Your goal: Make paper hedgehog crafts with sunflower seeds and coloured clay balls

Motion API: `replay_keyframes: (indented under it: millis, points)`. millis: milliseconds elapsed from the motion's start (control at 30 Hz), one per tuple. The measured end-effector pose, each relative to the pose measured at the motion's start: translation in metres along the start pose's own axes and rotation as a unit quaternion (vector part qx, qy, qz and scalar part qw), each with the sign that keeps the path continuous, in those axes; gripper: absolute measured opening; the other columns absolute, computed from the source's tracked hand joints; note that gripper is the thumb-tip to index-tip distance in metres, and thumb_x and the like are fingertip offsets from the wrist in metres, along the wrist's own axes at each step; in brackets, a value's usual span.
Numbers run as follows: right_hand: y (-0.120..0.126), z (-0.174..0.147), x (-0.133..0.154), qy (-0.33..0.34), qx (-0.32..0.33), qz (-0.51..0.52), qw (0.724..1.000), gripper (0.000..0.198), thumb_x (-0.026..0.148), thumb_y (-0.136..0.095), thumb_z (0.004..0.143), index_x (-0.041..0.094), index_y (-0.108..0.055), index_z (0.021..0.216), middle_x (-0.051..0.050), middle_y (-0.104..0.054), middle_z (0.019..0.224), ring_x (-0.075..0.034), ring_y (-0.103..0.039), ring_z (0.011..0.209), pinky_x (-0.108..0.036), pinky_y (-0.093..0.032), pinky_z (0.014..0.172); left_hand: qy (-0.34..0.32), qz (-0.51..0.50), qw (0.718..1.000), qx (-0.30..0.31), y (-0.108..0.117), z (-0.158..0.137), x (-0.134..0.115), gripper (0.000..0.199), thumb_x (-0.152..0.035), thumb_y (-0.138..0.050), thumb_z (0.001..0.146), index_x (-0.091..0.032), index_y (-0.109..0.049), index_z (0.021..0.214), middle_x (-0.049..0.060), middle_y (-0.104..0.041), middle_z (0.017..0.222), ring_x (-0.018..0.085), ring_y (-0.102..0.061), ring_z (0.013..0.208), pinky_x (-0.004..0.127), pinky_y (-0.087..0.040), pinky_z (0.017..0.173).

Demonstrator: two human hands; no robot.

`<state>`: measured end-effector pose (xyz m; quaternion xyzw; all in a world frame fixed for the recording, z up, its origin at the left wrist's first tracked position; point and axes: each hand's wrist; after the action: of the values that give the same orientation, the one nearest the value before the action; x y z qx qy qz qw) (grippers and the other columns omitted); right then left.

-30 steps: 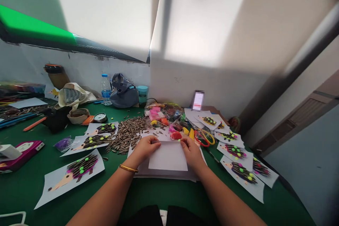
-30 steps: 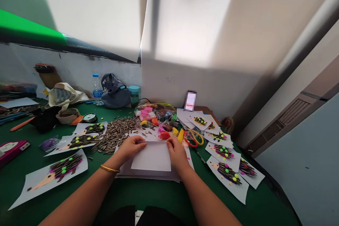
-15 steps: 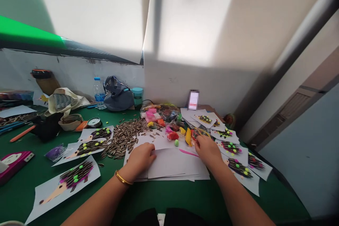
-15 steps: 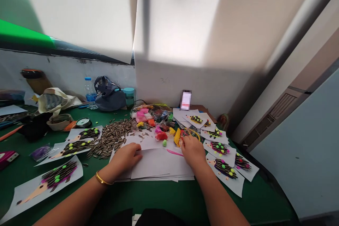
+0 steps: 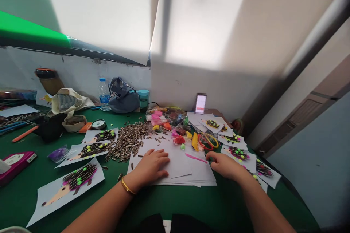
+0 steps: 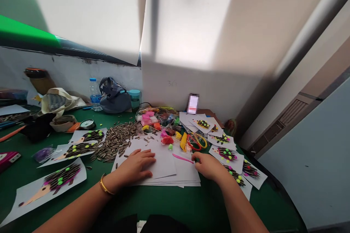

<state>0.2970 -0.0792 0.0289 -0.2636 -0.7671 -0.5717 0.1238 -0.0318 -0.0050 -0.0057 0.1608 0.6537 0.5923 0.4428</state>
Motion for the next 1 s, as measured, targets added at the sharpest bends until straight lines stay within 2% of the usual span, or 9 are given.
replay_keyframes:
  millis: [100, 200, 300, 400, 467, 567, 767, 900, 1000]
  points:
    - [0.000, -0.006, 0.015, 0.092, 0.030, 0.158, 0.983, 0.030, 0.025, -0.056, 0.073, 0.026, -0.070, 0.100, 0.000, -0.062, 0.075, -0.014, -0.051, 0.062, -0.025, -0.037, 0.056, 0.009, 0.013, 1.000, -0.016, -0.008, 0.003, 0.001, 0.047, -0.042, -0.068, 0.080, -0.033, -0.059, 0.125, 0.006, -0.055, 0.140, 0.030, -0.038, 0.138, 0.050, -0.019, 0.114]
    - [-0.012, -0.003, 0.035, 0.158, 0.051, 0.328, 0.930, 0.028, 0.029, -0.057, 0.074, 0.021, -0.069, 0.098, 0.000, -0.059, 0.076, -0.014, -0.053, 0.066, -0.026, -0.041, 0.062, 0.016, 0.015, 0.999, -0.046, -0.010, 0.005, 0.002, 0.041, -0.044, -0.063, 0.084, -0.031, -0.061, 0.122, 0.007, -0.057, 0.137, 0.029, -0.045, 0.131, 0.047, -0.026, 0.111]
    - [-0.028, 0.008, 0.056, 0.147, 0.045, 0.470, 0.869, 0.021, 0.027, -0.059, 0.071, 0.018, -0.069, 0.087, 0.002, -0.054, 0.064, -0.011, -0.047, 0.056, -0.024, -0.036, 0.053, 0.037, 0.007, 0.995, -0.094, -0.004, 0.004, 0.007, 0.035, -0.042, -0.061, 0.086, -0.029, -0.065, 0.118, 0.007, -0.063, 0.128, 0.027, -0.053, 0.121, 0.042, -0.032, 0.104]
    - [-0.041, 0.019, 0.074, 0.131, 0.068, 0.593, 0.792, 0.026, 0.024, -0.062, 0.068, 0.020, -0.068, 0.093, -0.002, -0.062, 0.080, -0.013, -0.056, 0.067, -0.024, -0.041, 0.060, 0.053, 0.012, 0.993, -0.109, 0.003, 0.000, 0.013, 0.034, -0.037, -0.068, 0.080, -0.028, -0.068, 0.113, 0.006, -0.066, 0.122, 0.028, -0.054, 0.117, 0.041, -0.032, 0.101]
    - [-0.051, 0.025, 0.083, 0.133, 0.066, 0.625, 0.767, 0.035, 0.021, -0.066, 0.066, 0.022, -0.065, 0.101, -0.004, -0.064, 0.092, -0.015, -0.060, 0.079, -0.024, -0.043, 0.064, 0.049, 0.017, 0.994, -0.099, 0.005, -0.003, 0.016, 0.037, -0.037, -0.073, 0.075, -0.029, -0.069, 0.110, 0.005, -0.066, 0.121, 0.028, -0.054, 0.117, 0.042, -0.032, 0.100]
    - [-0.072, 0.030, 0.088, 0.166, 0.024, 0.605, 0.778, 0.035, 0.026, -0.074, 0.066, 0.024, -0.060, 0.099, 0.000, -0.061, 0.089, -0.014, -0.059, 0.078, -0.024, -0.042, 0.065, 0.038, 0.020, 0.996, -0.081, 0.006, -0.005, 0.016, 0.040, -0.040, -0.077, 0.070, -0.029, -0.070, 0.107, 0.005, -0.067, 0.119, 0.029, -0.053, 0.117, 0.042, -0.031, 0.100]
    - [-0.104, 0.027, 0.084, 0.232, -0.051, 0.447, 0.862, 0.022, 0.045, -0.056, 0.088, 0.024, -0.051, 0.089, 0.006, -0.046, 0.062, -0.012, -0.042, 0.055, -0.025, -0.035, 0.055, 0.049, 0.012, 0.997, -0.067, 0.006, -0.005, 0.010, 0.054, -0.046, -0.079, 0.066, -0.029, -0.066, 0.116, 0.006, -0.066, 0.123, 0.030, -0.052, 0.119, 0.043, -0.030, 0.101]
    - [-0.107, 0.024, 0.086, 0.259, -0.053, 0.419, 0.868, 0.030, 0.045, -0.040, 0.095, 0.021, -0.055, 0.106, 0.002, -0.057, 0.066, -0.014, -0.053, 0.062, -0.028, -0.043, 0.063, 0.072, 0.009, 0.995, -0.061, 0.006, -0.006, 0.008, 0.071, -0.048, -0.080, 0.064, -0.029, -0.057, 0.129, 0.008, -0.062, 0.127, 0.031, -0.051, 0.120, 0.042, -0.033, 0.101]
    - [-0.108, 0.023, 0.090, 0.251, -0.053, 0.395, 0.882, 0.030, 0.041, -0.047, 0.091, 0.019, -0.061, 0.105, -0.002, -0.064, 0.079, -0.015, -0.059, 0.070, -0.030, -0.046, 0.069, 0.089, 0.003, 0.995, -0.045, 0.007, -0.006, 0.009, 0.079, -0.042, -0.076, 0.069, -0.031, -0.044, 0.140, 0.005, -0.064, 0.125, 0.029, -0.052, 0.120, 0.041, -0.035, 0.100]
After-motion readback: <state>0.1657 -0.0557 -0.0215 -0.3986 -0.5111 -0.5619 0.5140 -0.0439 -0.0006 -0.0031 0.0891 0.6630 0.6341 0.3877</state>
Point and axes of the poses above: each hand's wrist, its own z-axis towards the middle knuckle, its own y-axis out of the back of the hand, x = y × z
